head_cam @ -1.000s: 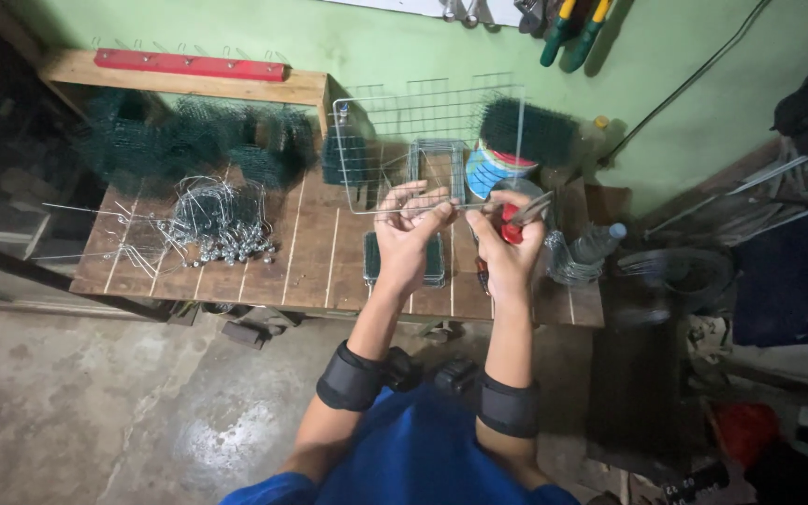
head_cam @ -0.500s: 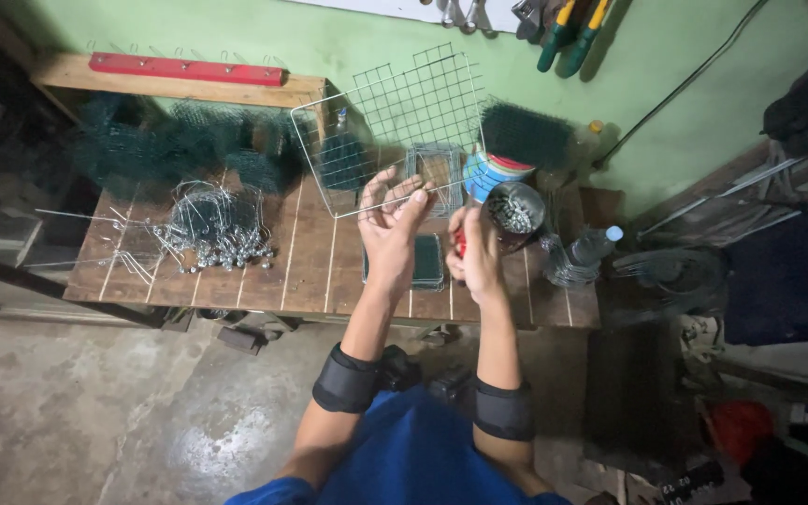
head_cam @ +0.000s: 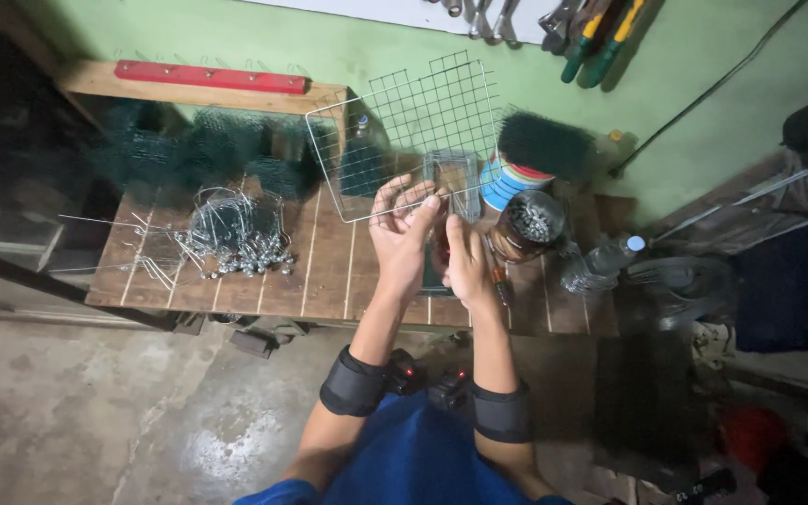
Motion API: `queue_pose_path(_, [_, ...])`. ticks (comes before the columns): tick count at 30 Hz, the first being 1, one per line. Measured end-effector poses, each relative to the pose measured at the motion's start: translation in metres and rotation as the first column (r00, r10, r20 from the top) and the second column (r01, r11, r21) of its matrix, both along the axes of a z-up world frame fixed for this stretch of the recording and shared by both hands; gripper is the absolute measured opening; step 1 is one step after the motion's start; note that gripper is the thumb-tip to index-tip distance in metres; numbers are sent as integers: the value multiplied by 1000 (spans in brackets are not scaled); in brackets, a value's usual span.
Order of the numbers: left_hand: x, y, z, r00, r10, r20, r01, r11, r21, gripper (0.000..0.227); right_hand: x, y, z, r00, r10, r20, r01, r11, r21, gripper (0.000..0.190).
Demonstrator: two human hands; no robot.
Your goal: Assembling small wire traps using wire mesh, metal rods, and pliers.
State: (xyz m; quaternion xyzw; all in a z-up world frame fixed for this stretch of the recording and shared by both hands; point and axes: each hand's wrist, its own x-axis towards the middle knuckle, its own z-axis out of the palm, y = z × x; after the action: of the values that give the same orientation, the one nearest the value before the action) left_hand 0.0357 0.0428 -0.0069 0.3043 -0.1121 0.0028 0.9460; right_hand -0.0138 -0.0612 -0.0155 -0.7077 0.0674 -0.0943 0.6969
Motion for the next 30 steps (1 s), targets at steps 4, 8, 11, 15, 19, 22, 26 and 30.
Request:
queue_pose_path(4, [7, 12, 1, 999, 37, 28, -39, 998, 48, 46, 6, 19, 5, 1000, -2, 17, 2, 1000, 6, 51])
queue_pose_path(8, [15, 26, -14, 990, 95, 108, -110, 984, 143, 36, 7, 37, 9, 998, -7, -65, 15, 993, 119, 49])
queue_pose_path(11, [14, 44, -19, 990, 99, 103, -124, 953, 276, 26, 5, 49, 11, 992, 15, -123, 12, 976, 217, 50])
queue_pose_path(15, [12, 73, -1, 963, 94, 254, -198, 885, 421, 12, 7, 61, -1, 965, 32, -259, 62, 935, 349, 56])
queue_pose_path(19, [18, 84, -6, 962, 85, 261, -190, 894, 406, 18, 9, 78, 13, 948, 44, -315, 87, 917, 390, 53])
queue_pose_path(22, [25, 93, -4, 969, 65, 237, -137, 943, 303, 37, 15, 81, -4, 977, -7, -213, 69, 956, 286, 41])
queue_pose_path(26, [27, 107, 7, 993, -81, 85, 58, 969, 238, 50, 24, 72, -22, 983, -130, 129, 154, 969, -195, 33])
queue_pose_path(30, [32, 116, 7, 984, -169, 56, 156, 970, 184, 56, 25, 76, -2, 928, -150, 342, 300, 846, -441, 29])
